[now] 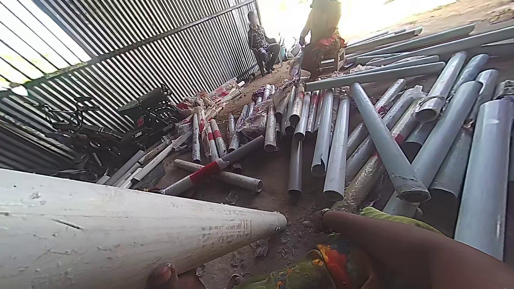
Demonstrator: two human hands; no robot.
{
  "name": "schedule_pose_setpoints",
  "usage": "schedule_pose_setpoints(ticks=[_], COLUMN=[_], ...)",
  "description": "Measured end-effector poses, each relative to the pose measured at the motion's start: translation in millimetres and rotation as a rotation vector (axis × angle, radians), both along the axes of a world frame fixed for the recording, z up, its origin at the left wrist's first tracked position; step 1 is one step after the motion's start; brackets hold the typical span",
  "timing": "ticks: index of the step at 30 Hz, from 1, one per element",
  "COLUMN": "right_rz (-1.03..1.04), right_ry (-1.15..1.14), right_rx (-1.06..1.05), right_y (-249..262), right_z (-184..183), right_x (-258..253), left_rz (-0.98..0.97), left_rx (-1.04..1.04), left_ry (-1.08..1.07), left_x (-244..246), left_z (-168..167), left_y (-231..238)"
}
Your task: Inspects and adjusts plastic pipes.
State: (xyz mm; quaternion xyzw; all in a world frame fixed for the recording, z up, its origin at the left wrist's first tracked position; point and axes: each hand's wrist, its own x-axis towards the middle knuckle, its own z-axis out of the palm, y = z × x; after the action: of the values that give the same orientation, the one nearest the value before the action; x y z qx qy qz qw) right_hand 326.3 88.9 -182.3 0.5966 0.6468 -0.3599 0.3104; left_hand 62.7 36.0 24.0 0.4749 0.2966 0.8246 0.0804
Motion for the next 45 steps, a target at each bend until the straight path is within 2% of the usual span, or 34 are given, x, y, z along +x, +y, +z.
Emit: schedule_pose_setpoints(ticks=[22, 34, 39, 42, 45], right_rz=[0.009, 0.027, -0.004, -0.016, -0.030], right_ry=[-0.008, 0.007, -0.006, -0.011, -0.002], right_rx=[-0.012, -0.015, -0.003, -0.006, 0.003], right_y=[-2, -3, -2, -1, 5], right_z=[7, 12, 4, 4, -15], right_x=[-1, -3, -1, -4, -2], left_rz=[-0.012, -0.093, -0.073, -0.156, -0.212], left_rx=[-0.029, 0.058, 0.047, 0.065, 0.139], left_ry=[0.005, 0.018, 0.038, 0.053, 0.119], left_x=[9, 10, 8, -2, -12], left_z=[-2, -4, -9, -13, -17], left_y=[-14, -16, -14, -12, -3])
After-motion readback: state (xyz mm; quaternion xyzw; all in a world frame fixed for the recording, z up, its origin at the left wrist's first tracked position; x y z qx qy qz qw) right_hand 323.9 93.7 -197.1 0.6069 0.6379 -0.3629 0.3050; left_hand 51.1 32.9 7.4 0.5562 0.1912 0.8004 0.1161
